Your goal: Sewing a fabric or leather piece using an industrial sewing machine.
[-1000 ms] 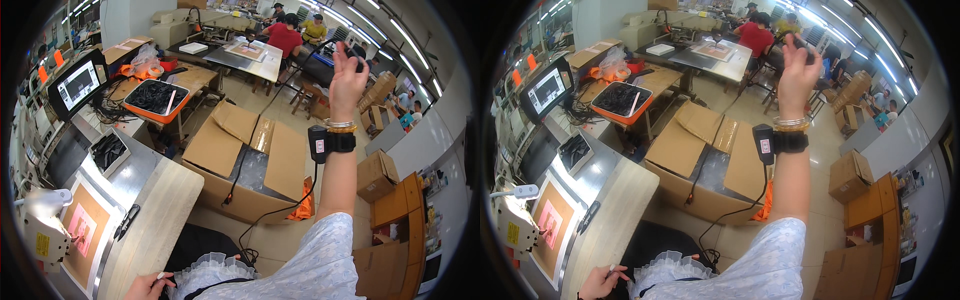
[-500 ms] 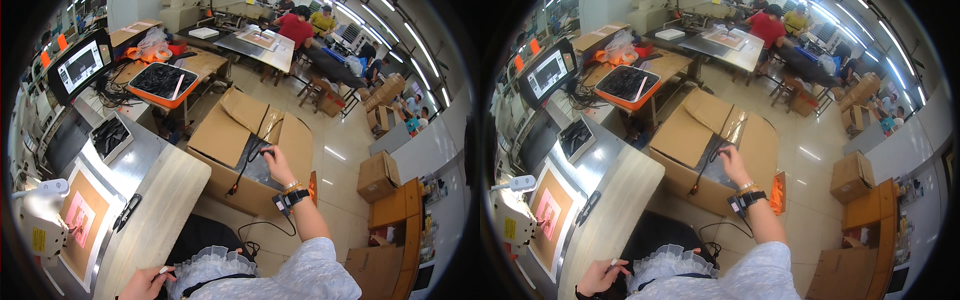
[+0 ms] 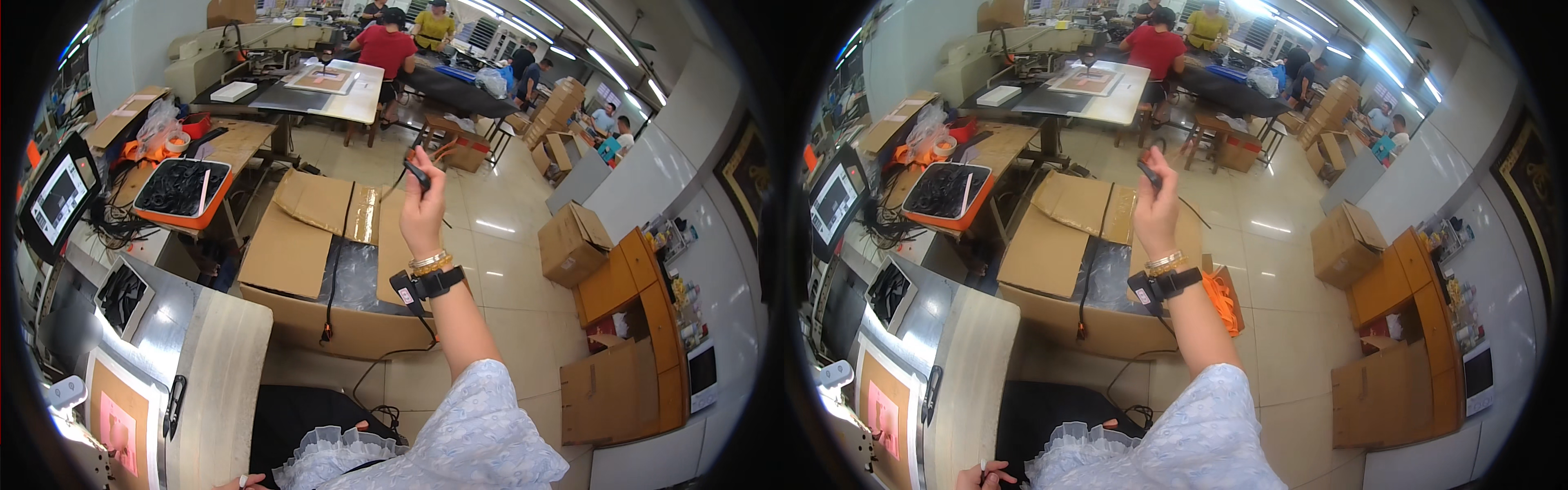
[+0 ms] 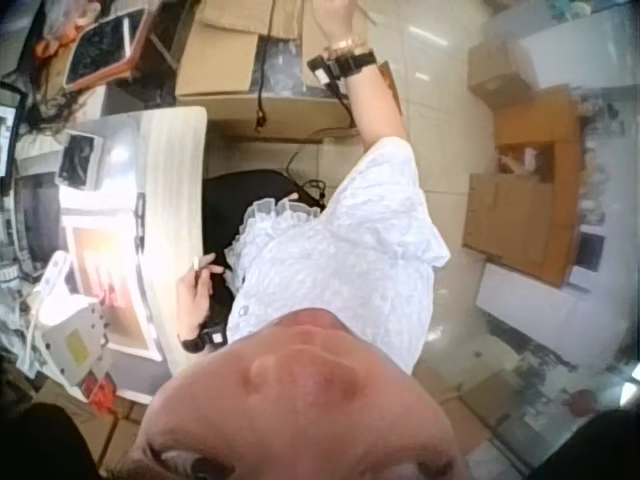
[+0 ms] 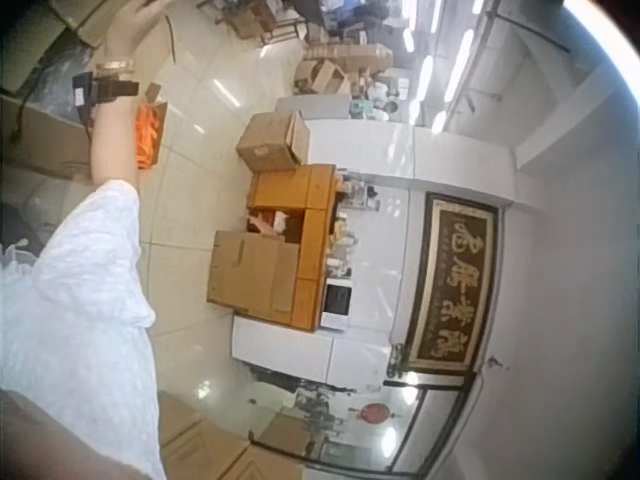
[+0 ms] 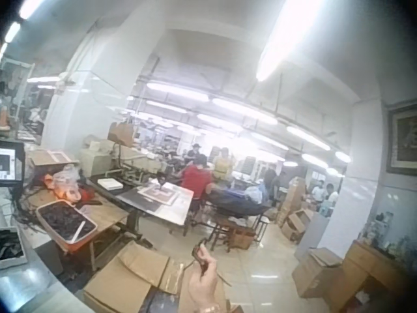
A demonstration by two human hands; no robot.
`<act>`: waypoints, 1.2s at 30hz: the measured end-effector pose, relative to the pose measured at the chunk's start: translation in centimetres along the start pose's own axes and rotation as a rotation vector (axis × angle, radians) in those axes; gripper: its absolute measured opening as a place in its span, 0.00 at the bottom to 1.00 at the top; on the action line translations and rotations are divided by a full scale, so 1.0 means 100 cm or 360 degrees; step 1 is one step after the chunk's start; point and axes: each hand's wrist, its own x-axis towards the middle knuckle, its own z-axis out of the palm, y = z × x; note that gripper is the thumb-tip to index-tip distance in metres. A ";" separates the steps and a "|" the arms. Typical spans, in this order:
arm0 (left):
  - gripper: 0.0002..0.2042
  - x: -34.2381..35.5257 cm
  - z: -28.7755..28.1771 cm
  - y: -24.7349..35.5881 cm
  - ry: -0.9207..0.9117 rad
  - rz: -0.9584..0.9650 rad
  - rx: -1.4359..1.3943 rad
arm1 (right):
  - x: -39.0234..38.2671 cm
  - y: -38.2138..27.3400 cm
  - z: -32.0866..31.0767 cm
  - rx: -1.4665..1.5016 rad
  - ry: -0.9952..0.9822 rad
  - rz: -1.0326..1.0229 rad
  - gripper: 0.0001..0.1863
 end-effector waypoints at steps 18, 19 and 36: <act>0.15 -0.001 0.000 -0.008 0.0009 0.0082 0.0045 | -0.037 0.091 -0.023 0.0650 -0.0612 0.1534 0.14; 0.15 -0.001 0.000 -0.009 0.0003 0.0096 0.0040 | -0.040 0.088 -0.022 0.0666 -0.0678 0.1516 0.14; 0.15 -0.002 -0.003 -0.005 -0.0021 0.0039 0.0090 | 0.007 0.069 0.009 0.1006 -0.0690 0.1508 0.14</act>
